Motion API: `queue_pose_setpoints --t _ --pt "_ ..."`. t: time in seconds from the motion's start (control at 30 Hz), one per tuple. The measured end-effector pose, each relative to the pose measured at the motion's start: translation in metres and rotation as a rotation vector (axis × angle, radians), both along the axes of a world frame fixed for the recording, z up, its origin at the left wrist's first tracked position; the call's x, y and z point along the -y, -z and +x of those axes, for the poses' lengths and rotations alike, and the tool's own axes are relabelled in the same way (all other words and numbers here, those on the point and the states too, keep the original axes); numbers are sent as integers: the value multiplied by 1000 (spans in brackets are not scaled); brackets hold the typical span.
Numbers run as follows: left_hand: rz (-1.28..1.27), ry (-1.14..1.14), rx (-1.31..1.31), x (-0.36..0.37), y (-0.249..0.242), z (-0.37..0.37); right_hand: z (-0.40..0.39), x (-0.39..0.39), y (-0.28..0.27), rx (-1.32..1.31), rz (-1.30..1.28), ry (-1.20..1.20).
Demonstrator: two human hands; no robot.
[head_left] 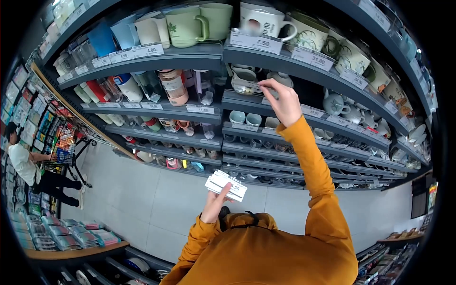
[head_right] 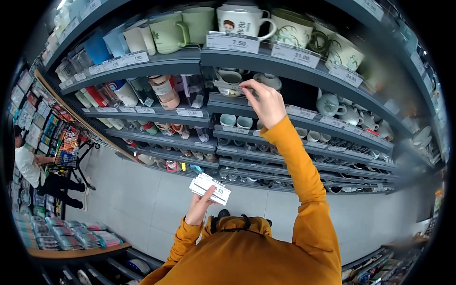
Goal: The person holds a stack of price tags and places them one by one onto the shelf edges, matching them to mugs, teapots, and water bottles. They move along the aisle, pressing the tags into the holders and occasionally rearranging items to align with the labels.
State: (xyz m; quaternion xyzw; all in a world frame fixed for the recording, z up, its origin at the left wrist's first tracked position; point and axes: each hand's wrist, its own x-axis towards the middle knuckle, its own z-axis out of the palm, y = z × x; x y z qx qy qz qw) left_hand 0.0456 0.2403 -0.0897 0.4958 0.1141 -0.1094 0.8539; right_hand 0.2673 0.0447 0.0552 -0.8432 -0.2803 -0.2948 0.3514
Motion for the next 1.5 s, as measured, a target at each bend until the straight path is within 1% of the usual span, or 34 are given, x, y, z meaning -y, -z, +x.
queue_pose_setpoints --t 0.03,0.13,0.27,0.3,0.4,0.43,0.53,0.57,0.6,0.67,0.73,0.77,0.8,0.87,0.9,0.93,1.03,1.13,1.17,1.27,1.37,1.47,1.5 --pt "-8 -9 -25 -7 1 1 8 -6 1 -48 -36 6" --pt "-45 -31 -14 -22 9 6 28 -10 14 -132 4 -23" --pt "-5 20 -38 -38 11 18 28 -15 6 -378 54 -115" --pt "-13 37 -40 -42 13 22 30 -15 8 -377 84 -114" --pt "-7 83 -28 -52 12 36 31 -17 9 -337 47 -123" --pt "13 81 -38 -53 10 41 29 -20 5 -394 -10 -88" --pt "13 43 96 -52 -9 50 27 -21 2 -306 -224 -58" --pt "39 17 115 -52 -19 52 27 -23 5 -173 -247 -51" --pt "61 -14 122 -51 -28 55 20 -28 2 -169 -269 -18" --pt "51 -59 146 -51 -40 60 10 -35 6 83 -300 1" --pt "25 -101 160 -51 -47 65 -22 -50 2 135 -216 100" --pt "16 -112 162 -51 -51 67 -42 -58 6 24 -97 101" --pt "0 -118 176 -52 -54 71 -64 -64 15 -157 16 58" --pt "-5 -124 159 -52 -55 76 -94 -70 32 -385 68 -57" --pt "-16 -132 161 -52 -55 78 -108 -75 40 -563 168 -29" --pt "-26 -137 164 -51 -56 79 -117 -78 47 -601 200 -45" --pt "-37 -131 182 -47 -55 84 -131 -87 60 -609 352 -9" --pt "-45 -111 178 -41 -56 86 -130 -83 61 -603 376 26" --pt "-45 -109 177 -39 -58 86 -131 -79 60 -650 359 13" --pt "-7 -86 170 -32 -61 88 -130 -72 63 -666 377 19" --pt "0 -46 186 -23 -61 89 -128 -59 69 -606 386 23" --pt "4 -34 191 -10 -66 86 -131 -53 64 -605 521 59" --pt "9 -21 188 -6 -67 85 -132 -50 61 -610 530 57"
